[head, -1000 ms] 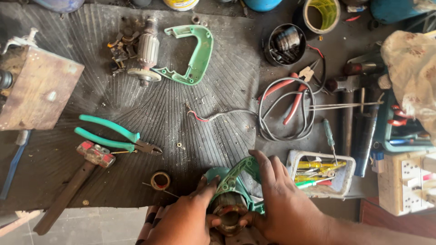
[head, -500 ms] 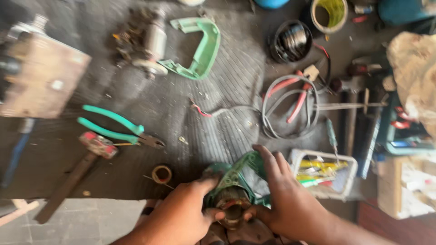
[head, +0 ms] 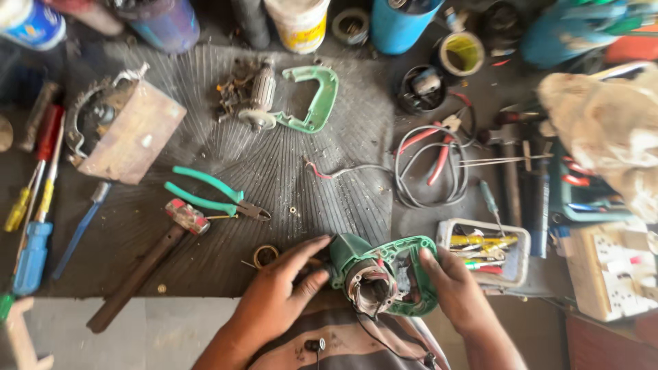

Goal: The person works at a cluttered repair bench on a small electric motor, handling the armature, green plastic housing, and bearing rings. They use pliers and a screwdriver to manipulate wires and fasteners, fit components into the housing, and at one point carry the motor part toward a window before returning to reassemble it on the bench.

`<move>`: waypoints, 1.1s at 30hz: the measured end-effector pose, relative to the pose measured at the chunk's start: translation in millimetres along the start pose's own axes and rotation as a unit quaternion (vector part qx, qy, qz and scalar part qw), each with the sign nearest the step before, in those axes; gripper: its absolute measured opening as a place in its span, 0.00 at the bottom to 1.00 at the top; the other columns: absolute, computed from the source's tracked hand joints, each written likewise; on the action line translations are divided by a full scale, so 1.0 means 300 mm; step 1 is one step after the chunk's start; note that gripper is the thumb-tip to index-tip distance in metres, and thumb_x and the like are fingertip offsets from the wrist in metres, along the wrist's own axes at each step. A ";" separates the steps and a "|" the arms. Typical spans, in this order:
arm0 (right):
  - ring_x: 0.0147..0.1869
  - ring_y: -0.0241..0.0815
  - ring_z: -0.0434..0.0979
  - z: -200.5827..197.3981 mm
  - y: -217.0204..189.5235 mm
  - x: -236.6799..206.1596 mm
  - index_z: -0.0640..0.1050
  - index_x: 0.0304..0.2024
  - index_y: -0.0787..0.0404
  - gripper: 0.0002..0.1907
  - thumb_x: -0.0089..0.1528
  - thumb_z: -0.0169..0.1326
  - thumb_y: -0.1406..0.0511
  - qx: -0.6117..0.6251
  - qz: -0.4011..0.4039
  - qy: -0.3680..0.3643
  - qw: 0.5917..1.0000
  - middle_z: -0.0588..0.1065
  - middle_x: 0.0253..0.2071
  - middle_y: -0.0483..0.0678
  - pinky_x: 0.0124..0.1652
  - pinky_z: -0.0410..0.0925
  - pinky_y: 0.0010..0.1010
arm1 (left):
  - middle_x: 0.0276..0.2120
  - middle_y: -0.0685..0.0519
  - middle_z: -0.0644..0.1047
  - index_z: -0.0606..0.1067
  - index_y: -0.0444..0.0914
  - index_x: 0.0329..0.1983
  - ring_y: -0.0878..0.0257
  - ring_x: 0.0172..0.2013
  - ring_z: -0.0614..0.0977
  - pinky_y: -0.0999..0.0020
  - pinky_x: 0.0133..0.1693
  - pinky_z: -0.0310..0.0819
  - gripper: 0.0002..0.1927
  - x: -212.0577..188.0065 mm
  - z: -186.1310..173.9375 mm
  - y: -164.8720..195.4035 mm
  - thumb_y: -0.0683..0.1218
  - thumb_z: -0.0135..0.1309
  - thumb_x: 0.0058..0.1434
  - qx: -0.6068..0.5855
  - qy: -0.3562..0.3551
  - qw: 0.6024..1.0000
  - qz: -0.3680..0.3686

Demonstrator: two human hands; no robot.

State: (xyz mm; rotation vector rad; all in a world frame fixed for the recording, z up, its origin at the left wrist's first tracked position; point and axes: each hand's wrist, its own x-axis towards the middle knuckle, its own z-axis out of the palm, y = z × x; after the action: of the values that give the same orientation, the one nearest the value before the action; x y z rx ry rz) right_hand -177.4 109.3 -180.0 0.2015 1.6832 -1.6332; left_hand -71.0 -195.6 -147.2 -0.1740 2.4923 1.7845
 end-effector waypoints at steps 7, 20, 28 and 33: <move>0.21 0.32 0.62 0.123 -0.018 -0.038 0.74 0.41 0.66 0.22 0.68 0.45 0.52 0.343 0.033 -0.113 0.932 0.66 0.21 0.42 0.20 0.58 0.22 | 0.46 0.49 0.85 0.79 0.37 0.51 0.55 0.47 0.87 0.64 0.48 0.78 0.14 -0.106 -0.069 -0.039 0.47 0.55 0.65 0.008 0.057 0.998 0.030; 0.22 0.26 0.58 0.138 -0.067 -0.259 0.73 0.43 0.60 0.24 0.74 0.45 0.46 0.523 -0.339 -0.112 0.774 0.64 0.31 0.38 0.18 0.55 0.16 | 0.42 0.54 0.87 0.81 0.41 0.50 0.64 0.38 0.87 0.66 0.37 0.78 0.14 -0.337 -0.225 -0.073 0.47 0.55 0.63 -0.027 -0.027 0.997 -0.061; 0.17 0.29 0.54 0.367 0.112 -0.123 0.71 0.31 0.56 0.26 0.69 0.47 0.43 0.458 -0.149 -0.002 0.876 0.57 0.17 0.36 0.16 0.49 0.22 | 0.39 0.55 0.87 0.81 0.39 0.47 0.66 0.36 0.87 0.69 0.37 0.78 0.11 -0.405 -0.209 -0.121 0.46 0.56 0.64 -0.037 -0.035 0.998 -0.024; 0.17 0.28 0.51 0.395 0.145 -0.099 0.69 0.31 0.56 0.29 0.68 0.42 0.40 0.443 -0.137 0.066 0.884 0.56 0.18 0.36 0.17 0.48 0.21 | 0.38 0.57 0.87 0.81 0.40 0.47 0.65 0.35 0.85 0.69 0.36 0.78 0.11 -0.453 -0.192 -0.151 0.45 0.56 0.63 -0.047 -0.047 0.996 -0.057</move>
State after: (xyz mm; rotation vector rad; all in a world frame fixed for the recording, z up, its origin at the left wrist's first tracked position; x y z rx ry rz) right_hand -82.9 20.5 -182.5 0.5439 0.9526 -2.5691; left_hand 70.2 -257.6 -154.4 -0.2279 2.2872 1.8212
